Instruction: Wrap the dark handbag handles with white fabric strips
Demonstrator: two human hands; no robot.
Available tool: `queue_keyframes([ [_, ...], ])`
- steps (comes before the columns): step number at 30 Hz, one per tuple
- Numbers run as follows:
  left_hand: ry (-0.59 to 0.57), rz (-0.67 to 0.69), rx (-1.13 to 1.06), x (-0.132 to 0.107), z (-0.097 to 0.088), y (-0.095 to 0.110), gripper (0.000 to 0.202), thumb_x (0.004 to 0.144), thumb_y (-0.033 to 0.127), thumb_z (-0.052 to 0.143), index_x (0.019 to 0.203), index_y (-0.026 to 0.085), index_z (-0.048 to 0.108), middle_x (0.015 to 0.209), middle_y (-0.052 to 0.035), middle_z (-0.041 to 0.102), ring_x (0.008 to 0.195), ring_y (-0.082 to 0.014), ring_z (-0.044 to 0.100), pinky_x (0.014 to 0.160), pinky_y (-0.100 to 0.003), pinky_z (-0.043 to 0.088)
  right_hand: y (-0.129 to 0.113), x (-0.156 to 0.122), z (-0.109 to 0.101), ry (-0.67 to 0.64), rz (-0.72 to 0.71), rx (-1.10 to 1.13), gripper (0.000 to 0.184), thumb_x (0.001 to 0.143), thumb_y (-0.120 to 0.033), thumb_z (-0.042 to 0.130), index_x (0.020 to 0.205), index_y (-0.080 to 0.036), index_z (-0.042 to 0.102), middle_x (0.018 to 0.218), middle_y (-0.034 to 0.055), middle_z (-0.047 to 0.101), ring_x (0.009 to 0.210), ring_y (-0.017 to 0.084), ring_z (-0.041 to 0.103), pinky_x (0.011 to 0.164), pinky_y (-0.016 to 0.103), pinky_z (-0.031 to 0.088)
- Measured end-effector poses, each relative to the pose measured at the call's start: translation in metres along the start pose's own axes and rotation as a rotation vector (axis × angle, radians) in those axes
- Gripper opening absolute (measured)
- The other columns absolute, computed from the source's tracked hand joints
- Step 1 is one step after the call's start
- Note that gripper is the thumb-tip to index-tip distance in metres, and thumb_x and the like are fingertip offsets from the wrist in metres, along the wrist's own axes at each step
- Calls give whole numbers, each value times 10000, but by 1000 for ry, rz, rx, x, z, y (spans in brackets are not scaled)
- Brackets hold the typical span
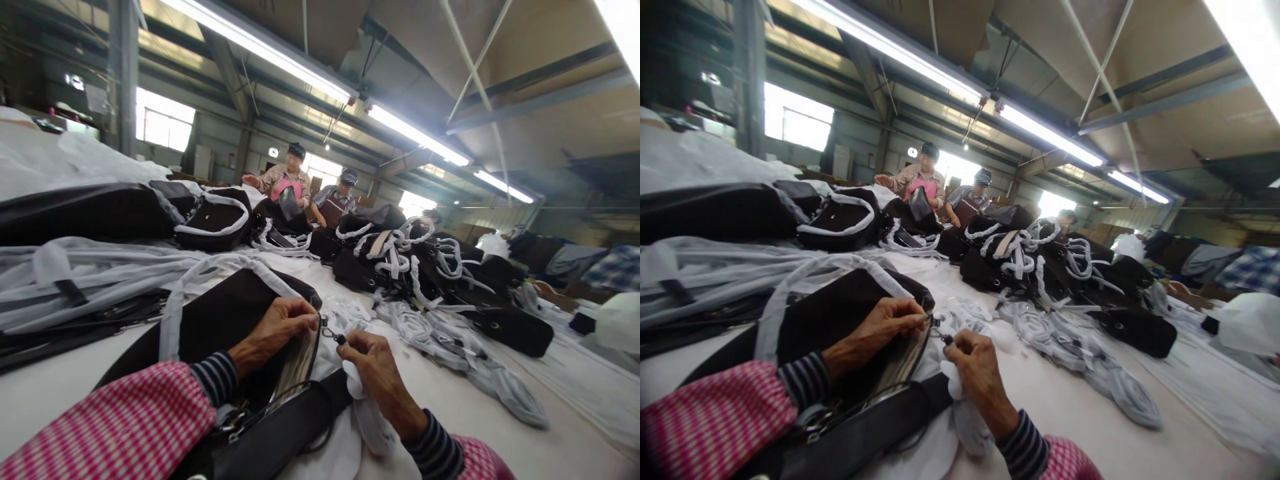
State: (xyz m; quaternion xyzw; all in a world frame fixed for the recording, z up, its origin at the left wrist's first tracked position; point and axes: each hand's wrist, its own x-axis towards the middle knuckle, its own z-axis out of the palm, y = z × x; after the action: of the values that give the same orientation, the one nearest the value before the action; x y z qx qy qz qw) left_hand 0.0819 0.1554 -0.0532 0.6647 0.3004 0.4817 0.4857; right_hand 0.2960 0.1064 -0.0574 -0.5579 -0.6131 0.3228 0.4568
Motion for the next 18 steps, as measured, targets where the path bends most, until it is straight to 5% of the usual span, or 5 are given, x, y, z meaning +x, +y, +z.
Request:
queue_keyframes([
  [7,-143,0,113,-4,2,1,235,812,357,725,788,125,745,700,12,617,673,-127,478,649,-258,352,7,5,1,119,14,177,209,666,-334,721,784,-165,689,581,-42,531,539,115,419,515,255,284],
  [12,-138,-11,130,-5,2,5,276,809,393,730,802,119,757,707,1,621,682,-140,486,649,-267,358,-3,4,6,124,-16,193,226,644,-350,738,770,-172,683,497,-94,412,475,86,320,476,239,229],
  [18,-136,-26,149,-4,3,2,235,815,354,717,793,123,753,696,6,624,678,-137,485,641,-259,350,-3,7,7,115,17,249,233,637,-369,750,692,-183,621,502,-72,468,467,85,346,474,238,236],
])
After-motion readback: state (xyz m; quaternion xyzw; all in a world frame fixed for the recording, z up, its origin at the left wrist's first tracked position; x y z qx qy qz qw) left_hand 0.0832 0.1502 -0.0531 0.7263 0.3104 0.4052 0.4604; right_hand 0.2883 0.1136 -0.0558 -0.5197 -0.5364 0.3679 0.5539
